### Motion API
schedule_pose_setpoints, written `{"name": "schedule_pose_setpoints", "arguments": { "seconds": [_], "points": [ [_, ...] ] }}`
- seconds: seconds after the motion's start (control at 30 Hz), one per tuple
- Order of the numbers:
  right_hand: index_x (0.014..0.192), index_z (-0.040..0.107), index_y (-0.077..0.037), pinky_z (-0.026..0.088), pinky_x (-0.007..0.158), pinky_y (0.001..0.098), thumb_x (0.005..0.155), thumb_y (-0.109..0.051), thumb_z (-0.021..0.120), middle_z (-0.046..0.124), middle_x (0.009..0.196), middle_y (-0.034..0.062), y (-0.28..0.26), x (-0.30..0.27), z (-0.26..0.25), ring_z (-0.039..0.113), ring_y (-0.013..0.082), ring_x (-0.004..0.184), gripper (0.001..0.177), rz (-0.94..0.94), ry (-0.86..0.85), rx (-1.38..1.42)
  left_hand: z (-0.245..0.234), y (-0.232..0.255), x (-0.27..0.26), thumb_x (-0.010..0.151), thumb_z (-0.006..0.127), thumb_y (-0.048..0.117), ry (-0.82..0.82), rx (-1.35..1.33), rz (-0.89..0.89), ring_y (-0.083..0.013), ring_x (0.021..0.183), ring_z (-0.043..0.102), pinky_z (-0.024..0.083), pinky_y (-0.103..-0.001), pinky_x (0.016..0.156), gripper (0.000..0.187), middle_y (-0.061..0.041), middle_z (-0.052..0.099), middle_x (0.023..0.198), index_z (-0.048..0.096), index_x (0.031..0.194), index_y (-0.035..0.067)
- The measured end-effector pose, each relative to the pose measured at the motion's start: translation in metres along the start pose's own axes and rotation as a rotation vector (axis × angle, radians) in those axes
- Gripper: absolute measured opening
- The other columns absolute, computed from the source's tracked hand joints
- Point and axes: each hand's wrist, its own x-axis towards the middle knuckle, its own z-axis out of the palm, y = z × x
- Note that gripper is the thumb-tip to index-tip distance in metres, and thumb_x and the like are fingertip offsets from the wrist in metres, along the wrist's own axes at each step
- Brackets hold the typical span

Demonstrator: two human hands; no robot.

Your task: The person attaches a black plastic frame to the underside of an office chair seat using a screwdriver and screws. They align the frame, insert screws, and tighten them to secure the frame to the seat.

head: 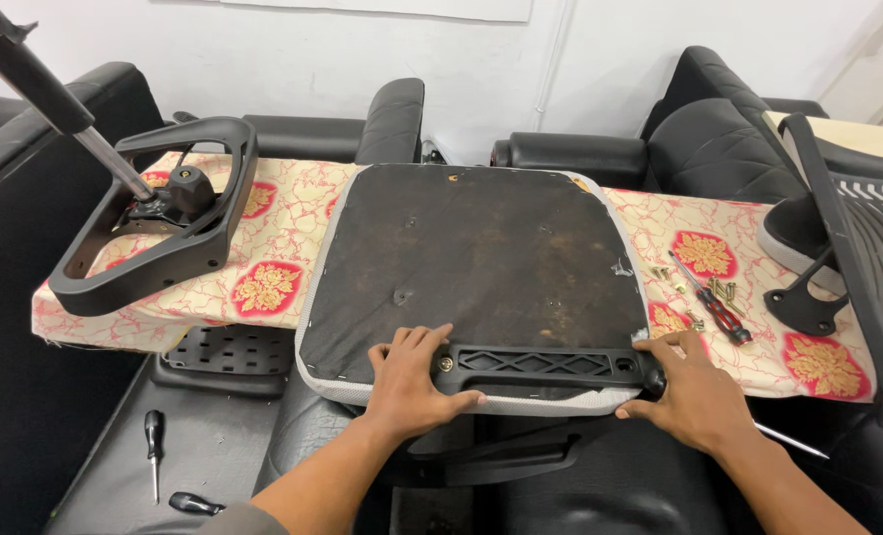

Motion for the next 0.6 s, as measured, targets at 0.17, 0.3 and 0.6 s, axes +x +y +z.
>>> {"name": "schedule_pose_setpoints", "arguments": {
  "seconds": [0.17, 0.3, 0.6],
  "points": [
    [0.134, 0.056, -0.035, 0.057, 0.096, 0.0449, 0.053, -0.063, 0.091, 0.047, 0.143, 0.0034, -0.001, 0.003, -0.006, 0.071, 0.0287, 0.109, 0.093, 0.037, -0.071, -0.058, 0.005, 0.016, 0.008, 0.049, 0.095, 0.054, -0.104, 0.191, -0.04, -0.0229, 0.117, 0.045, 0.029, -0.047, 0.099, 0.093, -0.003, 0.056, 0.117, 0.069, 0.129, 0.014],
    [0.133, 0.057, -0.033, 0.056, 0.095, 0.0465, 0.056, -0.062, 0.09, 0.052, 0.138, 0.0038, -0.007, 0.003, -0.009, 0.069, 0.0304, 0.111, 0.088, 0.014, -0.059, -0.106, 0.003, 0.018, 0.012, 0.048, 0.094, 0.058, -0.132, 0.226, -0.055, -0.0219, 0.117, 0.046, 0.032, -0.047, 0.097, 0.085, 0.0, 0.057, 0.116, 0.073, 0.119, 0.017],
    [0.127, 0.062, -0.031, 0.056, 0.091, 0.0445, 0.056, -0.061, 0.089, 0.059, 0.128, 0.0002, -0.004, -0.002, -0.005, 0.07, 0.0258, 0.108, 0.082, 0.009, 0.004, -0.067, 0.006, 0.017, 0.014, 0.048, 0.094, 0.059, -0.131, 0.256, -0.051, -0.0224, 0.116, 0.047, 0.034, -0.046, 0.095, 0.082, 0.0, 0.058, 0.114, 0.074, 0.116, 0.017]
  ]
}}
